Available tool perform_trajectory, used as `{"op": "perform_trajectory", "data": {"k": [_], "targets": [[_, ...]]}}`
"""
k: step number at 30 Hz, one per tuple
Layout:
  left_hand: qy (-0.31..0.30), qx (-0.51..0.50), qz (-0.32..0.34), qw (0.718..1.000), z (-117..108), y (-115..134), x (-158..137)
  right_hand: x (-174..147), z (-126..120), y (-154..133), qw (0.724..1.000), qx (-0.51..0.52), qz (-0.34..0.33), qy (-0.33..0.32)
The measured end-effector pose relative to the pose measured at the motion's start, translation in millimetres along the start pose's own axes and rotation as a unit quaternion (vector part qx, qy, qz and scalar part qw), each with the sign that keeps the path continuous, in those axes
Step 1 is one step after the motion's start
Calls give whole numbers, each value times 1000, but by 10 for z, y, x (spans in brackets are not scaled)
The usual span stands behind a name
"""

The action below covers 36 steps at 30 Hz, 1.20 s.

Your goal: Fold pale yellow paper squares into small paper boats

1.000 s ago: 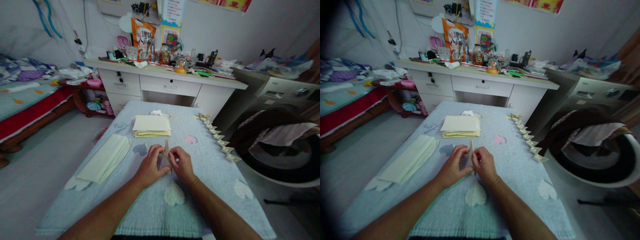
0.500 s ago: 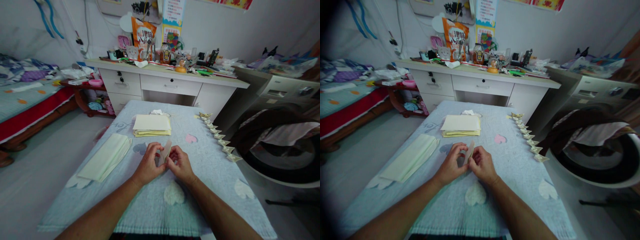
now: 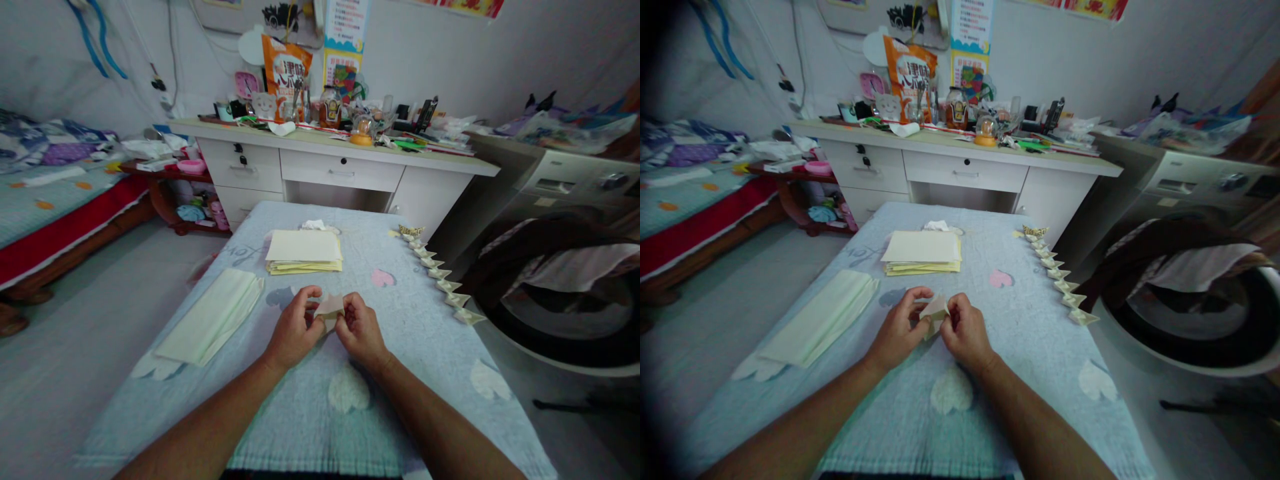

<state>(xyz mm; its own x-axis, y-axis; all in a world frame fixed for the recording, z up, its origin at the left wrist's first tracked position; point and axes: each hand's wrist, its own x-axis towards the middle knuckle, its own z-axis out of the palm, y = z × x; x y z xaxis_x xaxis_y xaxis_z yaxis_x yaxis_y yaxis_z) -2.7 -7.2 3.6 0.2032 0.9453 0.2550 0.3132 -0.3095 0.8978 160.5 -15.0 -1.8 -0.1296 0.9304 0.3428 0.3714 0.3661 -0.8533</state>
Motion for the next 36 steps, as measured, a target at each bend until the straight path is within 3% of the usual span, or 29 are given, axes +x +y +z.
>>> {"op": "perform_trajectory", "data": {"k": [8, 18, 31, 36], "targets": [[-28, -38, -28, 998, -5, 34, 12, 19, -10, -13, 999, -42, 7, 18], [-51, -18, 26, 998, 40, 82, 6, 17, -5, 15, 996, -88, -16, 18], [-70, -183, -42, 980, 26, 23, 21, -10, -31, 8, 995, -82, -49, 30], [-111, -224, -50, 967, -36, 70, 12, -1, -38, -16, 995, -75, -42, 43]]}}
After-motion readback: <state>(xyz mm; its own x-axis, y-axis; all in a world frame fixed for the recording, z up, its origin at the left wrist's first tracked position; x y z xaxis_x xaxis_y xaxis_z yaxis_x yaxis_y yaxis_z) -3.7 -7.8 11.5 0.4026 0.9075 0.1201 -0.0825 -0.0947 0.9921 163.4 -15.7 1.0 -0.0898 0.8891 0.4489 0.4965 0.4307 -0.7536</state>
